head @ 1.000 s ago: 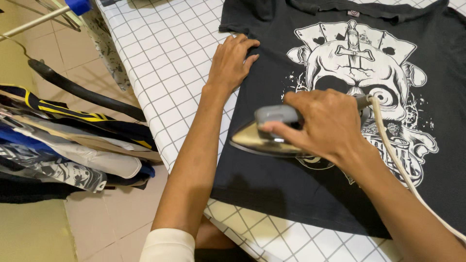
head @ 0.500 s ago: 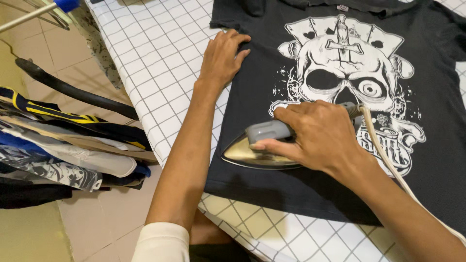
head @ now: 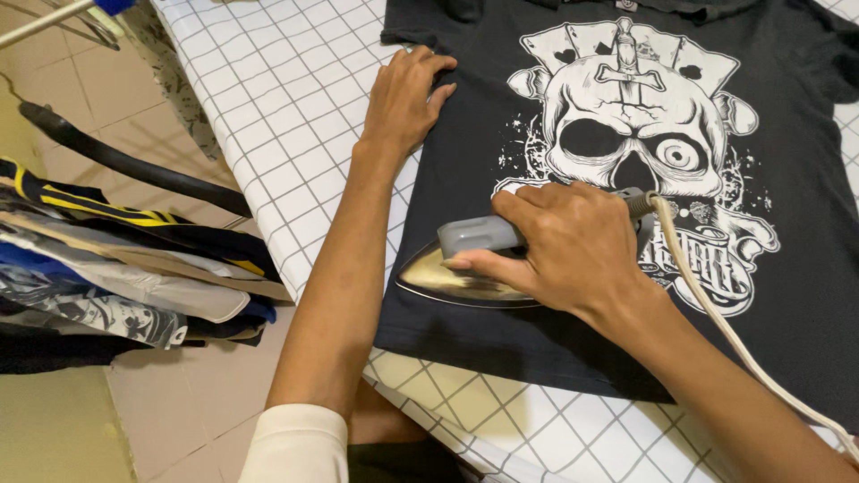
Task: The person irons a black graphic t-shirt on a tiled table, smoothing the fabric with an electric iron. After ironing, the person places the t-shirt on a hanger and hangs it on a nearby clothes rack. The person then picks up a pair of black trousers, lays them flat on the table, and begins ironing the leg.
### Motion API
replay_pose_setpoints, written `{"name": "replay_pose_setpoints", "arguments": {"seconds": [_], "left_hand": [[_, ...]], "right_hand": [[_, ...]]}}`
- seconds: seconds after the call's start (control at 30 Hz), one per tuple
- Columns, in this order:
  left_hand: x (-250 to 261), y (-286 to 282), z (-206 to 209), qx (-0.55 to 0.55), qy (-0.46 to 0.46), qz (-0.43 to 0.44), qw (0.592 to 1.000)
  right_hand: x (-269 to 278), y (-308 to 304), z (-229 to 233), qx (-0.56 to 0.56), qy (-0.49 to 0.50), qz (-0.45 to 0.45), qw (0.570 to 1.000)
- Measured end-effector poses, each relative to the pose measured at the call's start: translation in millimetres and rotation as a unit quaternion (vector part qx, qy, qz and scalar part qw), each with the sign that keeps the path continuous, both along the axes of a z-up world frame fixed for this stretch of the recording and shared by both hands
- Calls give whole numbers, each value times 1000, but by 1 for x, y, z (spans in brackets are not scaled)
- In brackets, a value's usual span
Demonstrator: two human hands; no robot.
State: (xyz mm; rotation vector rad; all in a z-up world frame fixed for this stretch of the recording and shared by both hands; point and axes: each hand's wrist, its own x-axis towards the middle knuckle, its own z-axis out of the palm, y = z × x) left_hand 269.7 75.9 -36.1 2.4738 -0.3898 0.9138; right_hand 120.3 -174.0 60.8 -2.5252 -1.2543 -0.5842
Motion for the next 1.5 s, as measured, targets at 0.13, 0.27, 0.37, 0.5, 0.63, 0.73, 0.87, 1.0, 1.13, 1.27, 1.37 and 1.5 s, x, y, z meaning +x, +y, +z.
{"name": "replay_pose_setpoints", "arguments": {"seconds": [0.13, 0.27, 0.37, 0.5, 0.63, 0.73, 0.87, 1.0, 1.13, 1.27, 1.37, 1.5], "left_hand": [[0, 1, -1, -16, 1, -9, 1000], [1, 2, -1, -60, 41, -14, 997], [3, 4, -1, -102, 66, -30, 992], [7, 8, -1, -133, 70, -52, 987], [9, 7, -7, -128, 52, -53, 989], [9, 8, -6, -121, 52, -43, 990], [10, 7, -5, -121, 57, -43, 990], [9, 6, -6, -107, 34, -41, 993], [9, 5, -5, -112, 62, -40, 991], [10, 7, -7, -92, 50, -47, 993], [10, 8, -8, -63, 34, -44, 996], [6, 8, -6, -56, 30, -47, 997]], "right_hand": [[-2, 0, 0, 10, 8, 41, 999], [-5, 4, -5, -2, -7, 12, 1000], [-5, 7, -7, -26, 14, -15, 999], [-11, 6, -4, -21, -1, 30, 999], [-16, 7, -6, -1, -15, 29, 999], [-18, 8, -6, -21, -12, 25, 999], [-16, 6, -7, -11, -17, 50, 999], [-16, 4, -10, -5, -17, 77, 997], [-17, 3, -9, -6, -15, 153, 988], [-11, 6, -12, -17, -31, 155, 987], [-1, 6, -11, -27, -18, 164, 986], [5, -7, -5, -29, 3, 216, 976]]}}
